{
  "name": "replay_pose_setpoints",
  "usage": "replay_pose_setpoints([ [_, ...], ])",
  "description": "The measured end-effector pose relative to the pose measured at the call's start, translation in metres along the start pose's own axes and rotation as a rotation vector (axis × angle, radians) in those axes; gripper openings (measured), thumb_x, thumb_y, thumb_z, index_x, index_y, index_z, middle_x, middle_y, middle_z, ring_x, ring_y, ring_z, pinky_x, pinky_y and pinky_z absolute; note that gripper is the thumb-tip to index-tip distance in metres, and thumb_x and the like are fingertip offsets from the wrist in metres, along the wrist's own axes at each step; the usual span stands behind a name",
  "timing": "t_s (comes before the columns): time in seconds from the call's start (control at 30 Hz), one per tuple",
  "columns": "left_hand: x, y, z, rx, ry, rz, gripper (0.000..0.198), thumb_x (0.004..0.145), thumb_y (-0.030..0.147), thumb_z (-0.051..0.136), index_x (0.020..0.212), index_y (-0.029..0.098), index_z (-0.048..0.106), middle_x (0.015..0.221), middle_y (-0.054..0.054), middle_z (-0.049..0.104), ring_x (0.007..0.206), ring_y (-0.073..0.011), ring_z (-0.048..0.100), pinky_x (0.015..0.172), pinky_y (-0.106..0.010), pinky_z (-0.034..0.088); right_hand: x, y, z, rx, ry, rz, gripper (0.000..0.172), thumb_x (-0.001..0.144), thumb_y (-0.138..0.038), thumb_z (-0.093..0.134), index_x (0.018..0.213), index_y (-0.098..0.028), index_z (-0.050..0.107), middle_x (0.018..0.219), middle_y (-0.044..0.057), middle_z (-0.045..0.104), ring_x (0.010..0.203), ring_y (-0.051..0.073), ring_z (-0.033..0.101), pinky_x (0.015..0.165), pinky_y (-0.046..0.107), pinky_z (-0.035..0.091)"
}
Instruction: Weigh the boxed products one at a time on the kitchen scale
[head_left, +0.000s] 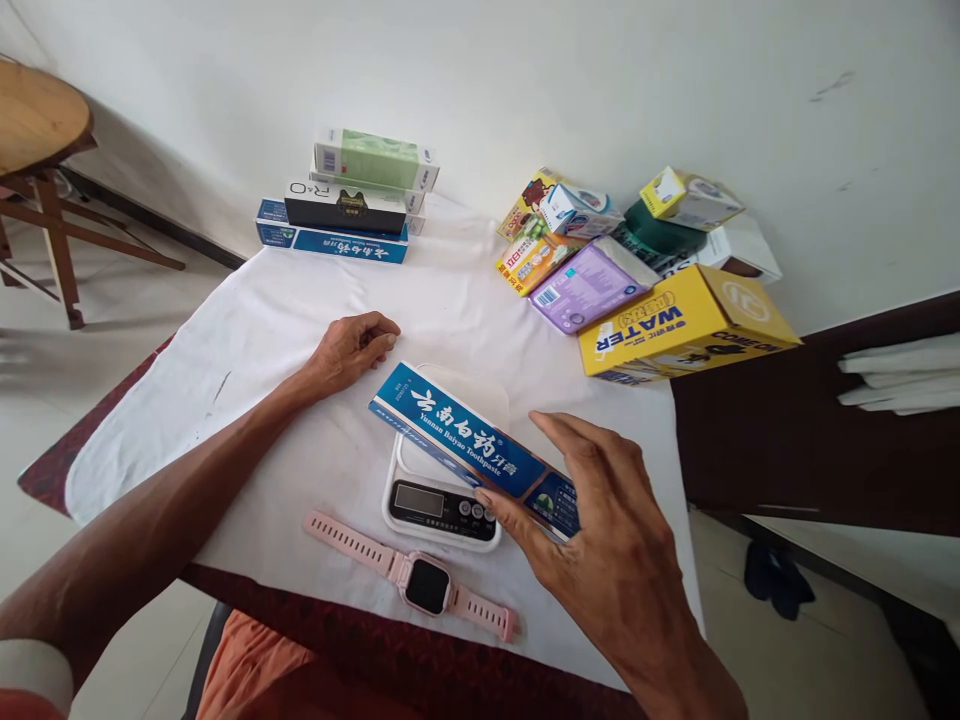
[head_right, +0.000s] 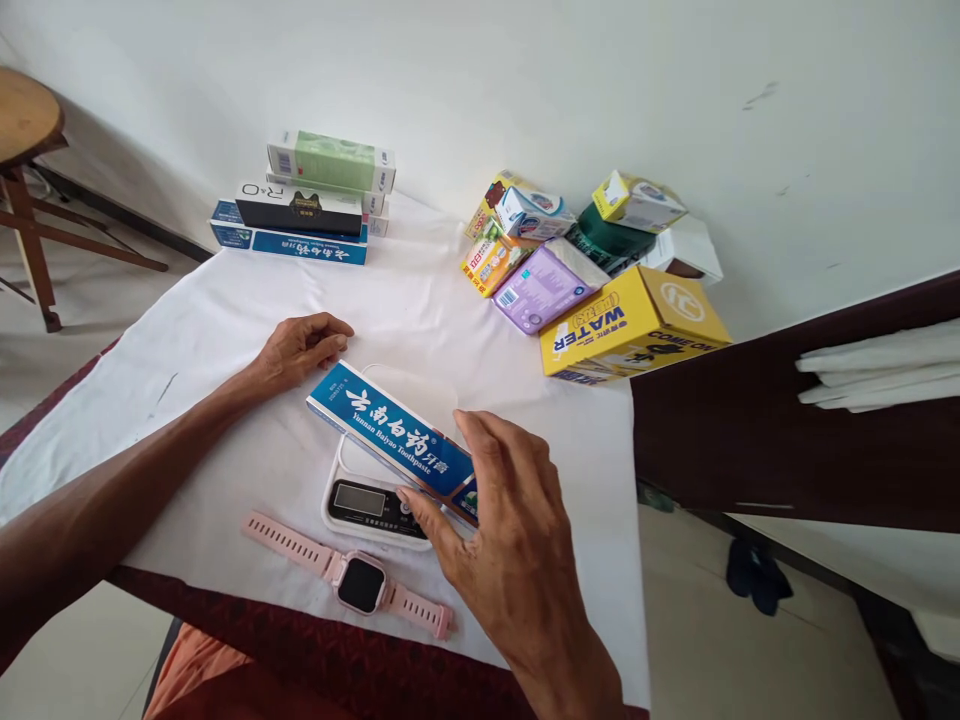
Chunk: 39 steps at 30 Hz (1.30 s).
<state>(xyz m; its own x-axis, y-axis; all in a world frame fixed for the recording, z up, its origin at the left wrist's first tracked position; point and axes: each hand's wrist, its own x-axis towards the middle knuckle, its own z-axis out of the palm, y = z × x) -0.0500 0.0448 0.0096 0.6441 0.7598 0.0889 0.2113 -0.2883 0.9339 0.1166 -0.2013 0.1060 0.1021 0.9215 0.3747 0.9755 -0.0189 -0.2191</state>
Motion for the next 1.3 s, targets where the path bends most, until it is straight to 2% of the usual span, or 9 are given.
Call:
replay_pose_setpoints([
  [0.17, 0.001, 0.002, -0.001, 0.033, -0.004, -0.009, 0.023, 0.088, 0.034, 0.060, 0.100, 0.016, 0.069, 0.072, -0.001, 0.068, 0.059, -0.0131, 0.062, 0.058, -0.025, 0.052, -0.005, 0.001, 0.020, 0.000, -0.085, -0.013, 0.056, 0.096, -0.044, 0.063, 0.142, -0.017, 0.045, 0.129, 0.017, 0.063, 0.117, 0.033, 0.061, 0.093, 0.050, 0.054],
  [0.33, 0.001, 0.009, -0.003, 0.108, 0.007, -0.017, 0.026, 0.088, 0.037, 0.060, 0.100, 0.016, 0.070, 0.071, -0.001, 0.068, 0.058, -0.0129, 0.060, 0.060, -0.025, 0.052, -0.017, 0.009, 0.025, 0.018, -0.066, 0.034, 0.048, 0.097, -0.033, 0.063, 0.141, -0.021, 0.046, 0.123, 0.013, 0.068, 0.109, 0.029, 0.066, 0.087, 0.045, 0.056],
  [0.47, 0.001, 0.011, -0.002, 0.128, 0.006, -0.034, 0.027, 0.086, 0.039, 0.061, 0.101, 0.018, 0.070, 0.071, -0.001, 0.068, 0.059, -0.0139, 0.060, 0.061, -0.026, 0.053, -0.040, 0.031, 0.008, -0.025, 0.024, 0.227, 0.045, 0.095, -0.037, 0.064, 0.136, -0.023, 0.053, 0.122, 0.012, 0.068, 0.108, 0.029, 0.067, 0.088, 0.045, 0.056],
  [0.63, 0.002, 0.012, -0.001, 0.143, 0.016, -0.038, 0.025, 0.085, 0.041, 0.062, 0.098, 0.022, 0.071, 0.071, 0.000, 0.068, 0.058, -0.0143, 0.059, 0.061, -0.027, 0.053, -0.075, 0.077, -0.011, -0.204, 0.086, 0.537, 0.054, 0.092, -0.058, 0.059, 0.129, -0.020, 0.062, 0.117, 0.015, 0.069, 0.104, 0.036, 0.067, 0.087, 0.052, 0.054],
  [0.77, 0.002, 0.013, 0.000, 0.155, 0.020, -0.043, 0.024, 0.085, 0.041, 0.062, 0.097, 0.023, 0.070, 0.070, 0.000, 0.068, 0.057, -0.0146, 0.058, 0.060, -0.027, 0.052, -0.088, 0.108, -0.008, -0.209, 0.072, 0.740, 0.062, 0.086, -0.065, 0.057, 0.124, -0.016, 0.065, 0.117, 0.017, 0.069, 0.103, 0.038, 0.066, 0.087, 0.053, 0.052],
  [0.87, 0.002, 0.013, 0.000, 0.165, 0.022, -0.034, 0.025, 0.086, 0.042, 0.061, 0.098, 0.022, 0.070, 0.071, 0.000, 0.068, 0.057, -0.0144, 0.059, 0.061, -0.027, 0.051, -0.089, 0.121, 0.002, -0.178, 0.055, 0.808, 0.068, 0.084, -0.067, 0.056, 0.125, -0.014, 0.064, 0.121, 0.019, 0.067, 0.109, 0.040, 0.064, 0.090, 0.054, 0.051],
  [1.03, 0.002, 0.011, 0.000, 0.160, 0.017, -0.025, 0.027, 0.087, 0.041, 0.061, 0.101, 0.020, 0.070, 0.071, 0.000, 0.068, 0.057, -0.0134, 0.059, 0.060, -0.026, 0.050, -0.083, 0.129, 0.014, -0.183, 0.038, 0.814, 0.071, 0.084, -0.067, 0.055, 0.129, -0.012, 0.061, 0.123, 0.021, 0.065, 0.111, 0.042, 0.062, 0.091, 0.057, 0.049],
  [1.17, 0.002, 0.005, 0.001, 0.114, 0.017, -0.022, 0.027, 0.087, 0.039, 0.061, 0.102, 0.018, 0.069, 0.074, -0.001, 0.069, 0.058, -0.0132, 0.060, 0.060, -0.026, 0.051, -0.077, 0.128, 0.013, -0.219, 0.013, 0.767, 0.074, 0.086, -0.069, 0.051, 0.130, -0.010, 0.060, 0.119, 0.024, 0.064, 0.111, 0.045, 0.060, 0.092, 0.062, 0.048],
  [1.3, 0.001, -0.004, 0.002, 0.044, 0.006, -0.003, 0.024, 0.089, 0.035, 0.059, 0.102, 0.017, 0.068, 0.073, -0.001, 0.067, 0.061, -0.0133, 0.061, 0.060, -0.025, 0.051, -0.053, 0.113, 0.006, -0.343, 0.157, 0.585, 0.081, 0.084, -0.072, 0.057, 0.135, -0.009, 0.058, 0.120, 0.027, 0.063, 0.119, 0.051, 0.055, 0.099, 0.068, 0.044],
])
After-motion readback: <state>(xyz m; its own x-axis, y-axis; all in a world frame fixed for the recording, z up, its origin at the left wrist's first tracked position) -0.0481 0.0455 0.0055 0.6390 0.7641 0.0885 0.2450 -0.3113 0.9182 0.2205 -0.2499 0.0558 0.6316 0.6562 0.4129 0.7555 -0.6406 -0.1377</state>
